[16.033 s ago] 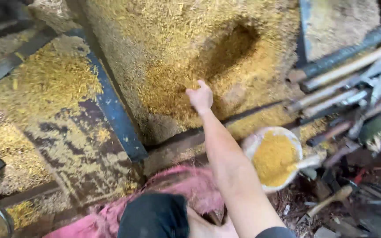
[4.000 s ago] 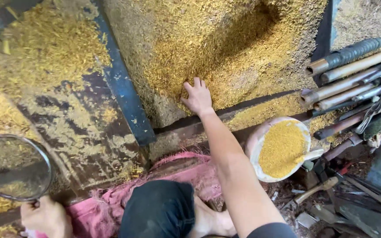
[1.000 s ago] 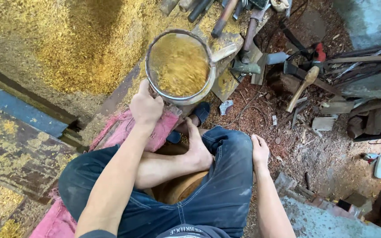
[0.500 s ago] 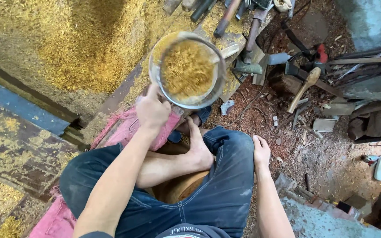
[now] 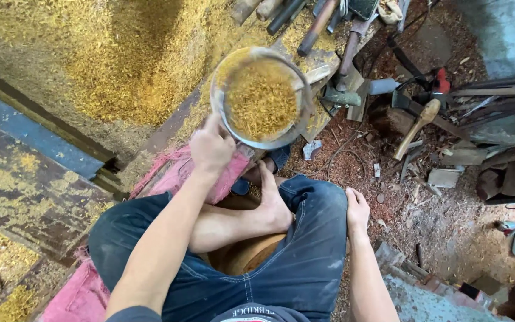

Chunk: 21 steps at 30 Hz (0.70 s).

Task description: Mixing wood shavings with adhesive in a bowl to create wood filler.

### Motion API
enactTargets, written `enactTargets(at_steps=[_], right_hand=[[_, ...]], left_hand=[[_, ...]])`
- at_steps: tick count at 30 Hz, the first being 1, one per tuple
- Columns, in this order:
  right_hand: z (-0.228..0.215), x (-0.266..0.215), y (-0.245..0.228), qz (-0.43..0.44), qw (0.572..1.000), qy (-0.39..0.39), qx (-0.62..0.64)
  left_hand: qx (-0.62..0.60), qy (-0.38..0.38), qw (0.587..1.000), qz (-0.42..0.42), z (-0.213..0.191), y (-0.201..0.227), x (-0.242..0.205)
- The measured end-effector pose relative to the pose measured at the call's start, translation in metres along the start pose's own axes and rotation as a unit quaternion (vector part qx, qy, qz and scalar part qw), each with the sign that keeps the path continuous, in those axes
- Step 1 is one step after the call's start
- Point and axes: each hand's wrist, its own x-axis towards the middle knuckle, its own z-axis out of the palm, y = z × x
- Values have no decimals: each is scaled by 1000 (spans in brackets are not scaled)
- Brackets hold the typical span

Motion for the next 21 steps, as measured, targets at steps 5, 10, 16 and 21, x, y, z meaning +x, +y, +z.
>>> enactTargets(at_steps=[5, 10, 16, 21], right_hand=[[2, 7, 7, -11, 1000, -1, 9], [1, -2, -5, 10, 1000, -4, 1], [1, -7, -13, 19, 1000, -4, 0], [1, -3, -1, 3, 1000, -4, 13]], left_hand=[[-37, 7, 998, 42, -5, 5, 0], [-23, -24, 999, 3, -5, 1, -1], [1, 23, 999, 33, -11, 0, 2], [2, -5, 1000, 17, -9, 3, 1]])
